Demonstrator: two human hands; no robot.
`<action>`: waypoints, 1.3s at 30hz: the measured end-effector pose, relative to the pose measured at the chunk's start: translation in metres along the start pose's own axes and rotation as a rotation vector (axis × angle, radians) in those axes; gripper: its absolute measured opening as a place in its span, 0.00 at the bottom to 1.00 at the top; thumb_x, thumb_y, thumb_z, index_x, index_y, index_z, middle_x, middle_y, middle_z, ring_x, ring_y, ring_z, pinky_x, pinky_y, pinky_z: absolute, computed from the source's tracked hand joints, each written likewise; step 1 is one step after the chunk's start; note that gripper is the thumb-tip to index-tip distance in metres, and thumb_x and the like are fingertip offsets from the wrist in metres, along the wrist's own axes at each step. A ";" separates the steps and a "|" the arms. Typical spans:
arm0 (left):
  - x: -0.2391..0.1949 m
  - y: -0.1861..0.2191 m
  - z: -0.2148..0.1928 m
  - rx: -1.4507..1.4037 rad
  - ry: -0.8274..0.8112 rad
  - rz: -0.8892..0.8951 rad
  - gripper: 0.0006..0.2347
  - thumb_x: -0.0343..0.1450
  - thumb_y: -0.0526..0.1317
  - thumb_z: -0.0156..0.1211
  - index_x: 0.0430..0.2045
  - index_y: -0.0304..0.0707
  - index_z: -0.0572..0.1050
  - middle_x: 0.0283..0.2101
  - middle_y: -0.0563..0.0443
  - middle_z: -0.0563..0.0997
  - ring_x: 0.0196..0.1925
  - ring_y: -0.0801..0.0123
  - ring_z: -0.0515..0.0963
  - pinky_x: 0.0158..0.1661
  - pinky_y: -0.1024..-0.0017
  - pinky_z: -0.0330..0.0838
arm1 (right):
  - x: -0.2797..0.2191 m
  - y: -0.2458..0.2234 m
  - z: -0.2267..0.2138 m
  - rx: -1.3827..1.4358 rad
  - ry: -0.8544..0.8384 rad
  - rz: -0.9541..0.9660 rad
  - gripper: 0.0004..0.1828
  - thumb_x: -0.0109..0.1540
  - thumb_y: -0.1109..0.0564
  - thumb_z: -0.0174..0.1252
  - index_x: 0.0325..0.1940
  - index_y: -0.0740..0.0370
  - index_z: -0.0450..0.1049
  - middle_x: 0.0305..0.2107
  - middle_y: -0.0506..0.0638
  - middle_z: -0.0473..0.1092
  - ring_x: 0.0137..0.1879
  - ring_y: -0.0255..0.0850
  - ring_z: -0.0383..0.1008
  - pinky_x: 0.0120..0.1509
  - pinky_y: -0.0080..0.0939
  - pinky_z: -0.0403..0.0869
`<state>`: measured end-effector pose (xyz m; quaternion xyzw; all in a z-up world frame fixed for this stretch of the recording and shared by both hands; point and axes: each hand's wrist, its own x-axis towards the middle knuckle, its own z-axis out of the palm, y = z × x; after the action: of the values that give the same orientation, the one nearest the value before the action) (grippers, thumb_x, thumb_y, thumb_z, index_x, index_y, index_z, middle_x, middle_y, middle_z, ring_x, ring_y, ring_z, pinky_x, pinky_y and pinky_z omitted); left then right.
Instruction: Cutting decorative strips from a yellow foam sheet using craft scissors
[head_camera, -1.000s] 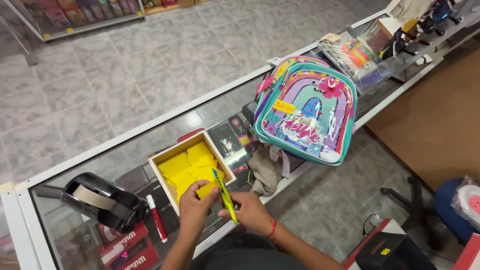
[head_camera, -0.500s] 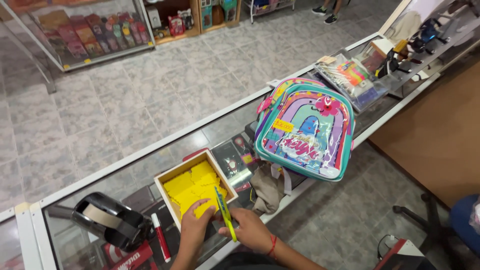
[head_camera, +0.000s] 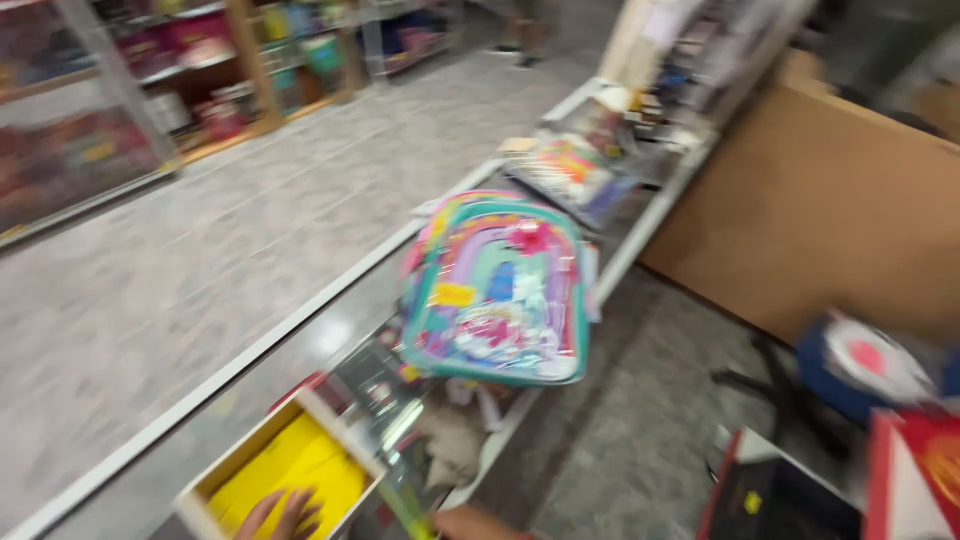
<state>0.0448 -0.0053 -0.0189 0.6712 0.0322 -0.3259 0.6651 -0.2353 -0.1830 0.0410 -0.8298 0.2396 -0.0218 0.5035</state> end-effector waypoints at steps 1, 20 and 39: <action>0.013 0.002 0.019 0.027 -0.056 -0.001 0.17 0.74 0.36 0.60 0.53 0.20 0.69 0.46 0.21 0.81 0.44 0.35 0.82 0.45 0.51 0.76 | -0.004 0.006 -0.007 0.009 0.056 0.026 0.23 0.61 0.33 0.60 0.49 0.49 0.74 0.37 0.42 0.74 0.43 0.31 0.72 0.47 0.35 0.69; -0.007 0.040 0.030 0.812 0.091 0.343 0.20 0.61 0.48 0.73 0.45 0.48 0.79 0.63 0.62 0.73 0.63 0.67 0.74 0.60 0.66 0.65 | 0.001 -0.005 0.003 -0.062 -0.454 -0.188 0.13 0.66 0.45 0.54 0.49 0.53 0.71 0.39 0.51 0.74 0.47 0.39 0.75 0.50 0.41 0.69; -0.340 -0.088 -0.308 -0.346 0.695 0.351 0.26 0.70 0.33 0.56 0.66 0.38 0.61 0.57 0.42 0.75 0.58 0.62 0.78 0.59 0.68 0.69 | -0.081 -0.160 0.253 -0.185 -0.738 -0.274 0.24 0.59 0.38 0.64 0.52 0.51 0.77 0.30 0.40 0.74 0.32 0.31 0.68 0.40 0.34 0.66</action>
<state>-0.1425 0.4181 0.0376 0.6150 0.1940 0.0480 0.7628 -0.1764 0.1200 0.0689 -0.8479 -0.0691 0.2322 0.4715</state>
